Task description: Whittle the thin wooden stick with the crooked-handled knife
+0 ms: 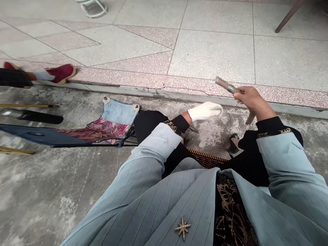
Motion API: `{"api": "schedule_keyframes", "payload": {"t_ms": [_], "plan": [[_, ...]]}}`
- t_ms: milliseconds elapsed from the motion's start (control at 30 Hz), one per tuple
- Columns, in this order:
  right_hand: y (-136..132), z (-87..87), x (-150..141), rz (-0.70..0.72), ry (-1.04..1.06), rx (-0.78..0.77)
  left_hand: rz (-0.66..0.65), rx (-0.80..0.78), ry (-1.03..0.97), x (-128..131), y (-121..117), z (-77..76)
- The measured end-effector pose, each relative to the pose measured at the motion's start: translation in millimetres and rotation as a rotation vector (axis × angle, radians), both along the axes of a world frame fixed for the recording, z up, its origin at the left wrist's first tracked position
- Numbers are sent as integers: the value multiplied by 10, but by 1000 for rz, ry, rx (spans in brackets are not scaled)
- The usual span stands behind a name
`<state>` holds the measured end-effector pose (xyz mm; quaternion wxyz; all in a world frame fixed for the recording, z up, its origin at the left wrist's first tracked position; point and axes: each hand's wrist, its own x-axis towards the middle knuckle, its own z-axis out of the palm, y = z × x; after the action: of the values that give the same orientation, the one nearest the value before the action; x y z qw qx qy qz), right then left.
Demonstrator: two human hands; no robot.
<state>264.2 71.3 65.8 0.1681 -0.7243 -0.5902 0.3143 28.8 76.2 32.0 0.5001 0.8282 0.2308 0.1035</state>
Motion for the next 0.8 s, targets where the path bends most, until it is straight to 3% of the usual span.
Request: {"api": "schedule_keyframes", "payload": {"t_ms": [100,233,333,500,600,700,800], "plan": [[16,-78,-118,171,-391,-83,-13,199,106,7,0,2],[-27,-114,-237,438,-613,-223,45,303,172,-20,39,-33],[-80,-132,-280,689,-540,-355,63,371,203,-50,90,-26],[-160,-52,-262,950,-89,-497,104,381,182,-79,176,2],[-190,133,-151,868,197,-424,120,341,184,-79,186,-11],[-187,284,-19,523,332,-216,129,221,156,-60,148,-66],[-149,253,30,229,346,-63,106,-17,2,-25,93,-142]]}}
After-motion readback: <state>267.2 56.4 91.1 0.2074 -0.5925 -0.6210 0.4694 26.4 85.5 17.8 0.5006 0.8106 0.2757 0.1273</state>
